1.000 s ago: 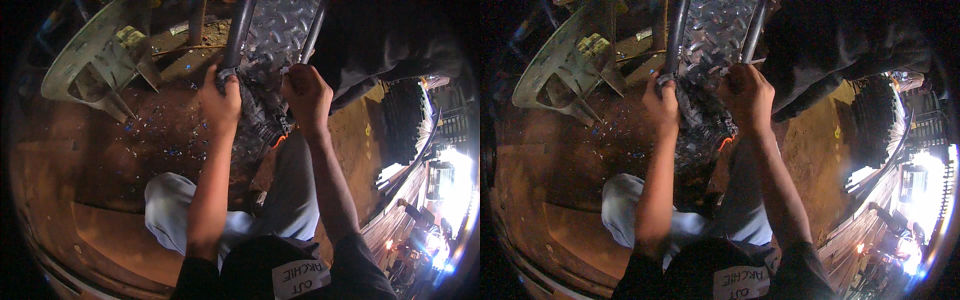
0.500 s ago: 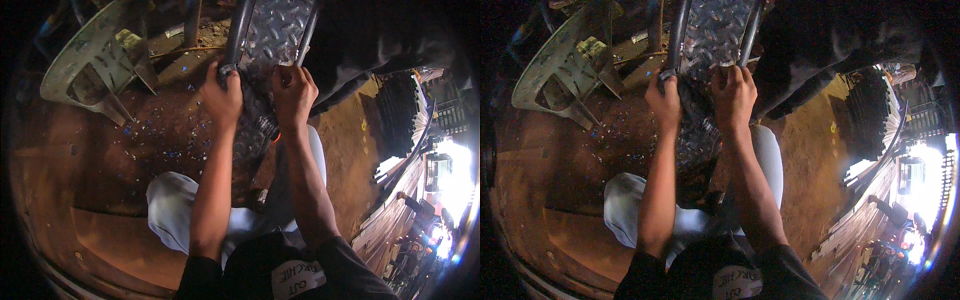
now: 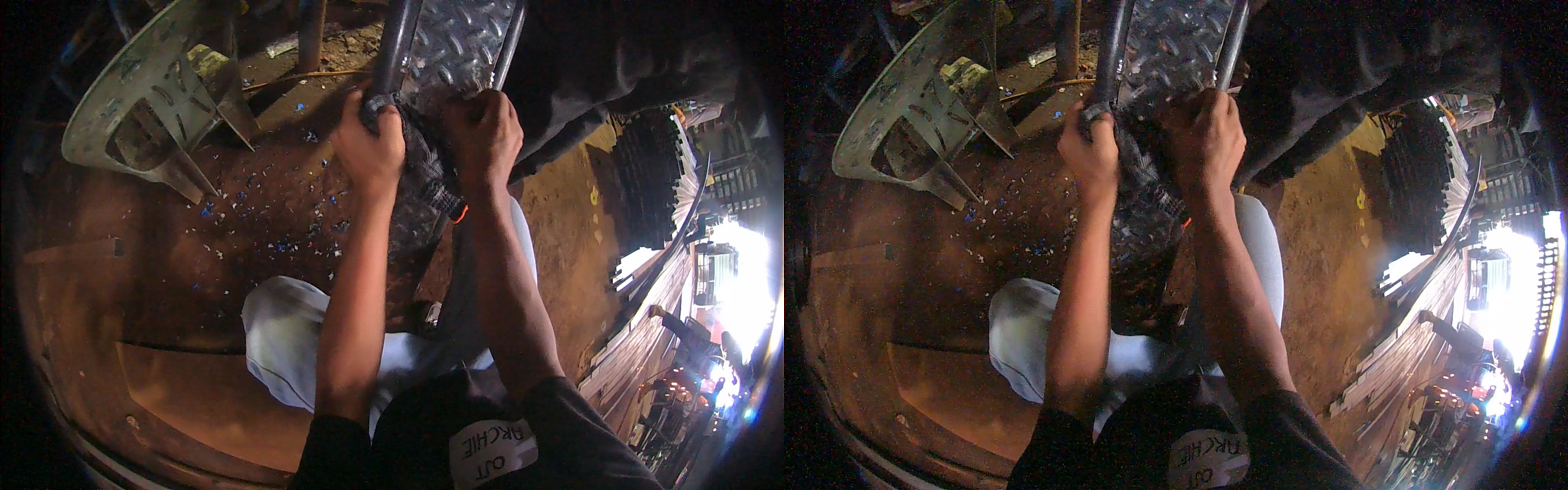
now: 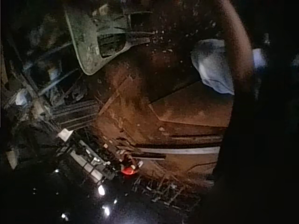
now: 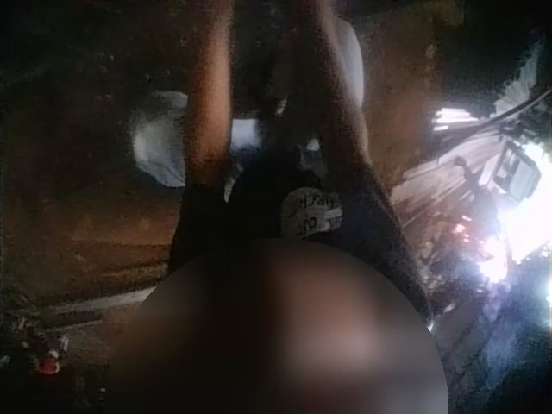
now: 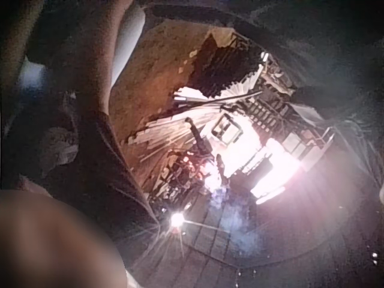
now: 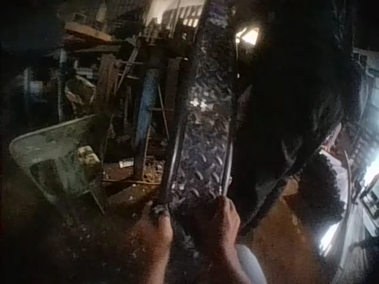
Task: The person sits on the floor and uses a cloth to wipe and clean a metal frame. They repeatedly rub the surface of the frame with the cloth, focusing on removing debris or residue from the metal.
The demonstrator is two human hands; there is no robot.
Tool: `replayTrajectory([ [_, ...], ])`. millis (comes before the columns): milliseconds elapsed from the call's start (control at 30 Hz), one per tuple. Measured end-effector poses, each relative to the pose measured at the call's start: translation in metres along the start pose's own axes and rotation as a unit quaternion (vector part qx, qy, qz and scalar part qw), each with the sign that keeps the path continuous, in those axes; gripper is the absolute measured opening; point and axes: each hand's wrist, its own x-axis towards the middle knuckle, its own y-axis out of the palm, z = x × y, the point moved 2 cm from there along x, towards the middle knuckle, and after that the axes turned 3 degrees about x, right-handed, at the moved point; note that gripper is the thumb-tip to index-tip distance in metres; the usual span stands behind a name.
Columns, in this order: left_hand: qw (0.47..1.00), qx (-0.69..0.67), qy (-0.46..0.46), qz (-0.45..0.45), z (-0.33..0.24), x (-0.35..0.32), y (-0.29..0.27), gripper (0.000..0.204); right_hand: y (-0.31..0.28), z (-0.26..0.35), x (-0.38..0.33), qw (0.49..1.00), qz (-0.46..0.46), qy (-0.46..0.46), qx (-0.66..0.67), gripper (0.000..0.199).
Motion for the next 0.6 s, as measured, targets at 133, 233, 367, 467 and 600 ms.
replayTrajectory([
  [133, 1.000, -0.020, 0.010, -0.002, -0.002, 0.002, 0.002, 0.039, -0.006, -0.005, -0.001, 0.996, -0.044, -0.042, 0.072, 0.014],
  [233, 0.999, -0.037, 0.008, -0.005, -0.004, 0.001, 0.002, 0.038, -0.005, -0.004, -0.004, 0.994, -0.048, -0.055, 0.078, 0.016],
  [367, 1.000, -0.014, -0.008, -0.005, -0.002, -0.003, 0.000, 0.042, -0.004, -0.002, -0.007, 0.996, -0.028, -0.051, 0.069, 0.015],
  [467, 1.000, 0.023, -0.015, -0.005, 0.004, -0.001, 0.000, 0.047, -0.002, 0.000, -0.006, 0.998, -0.017, -0.047, 0.036, 0.012],
  [600, 1.000, 0.027, 0.007, -0.005, 0.007, 0.000, 0.001, 0.051, 0.000, 0.003, -0.003, 0.999, -0.023, -0.029, 0.004, 0.013],
])
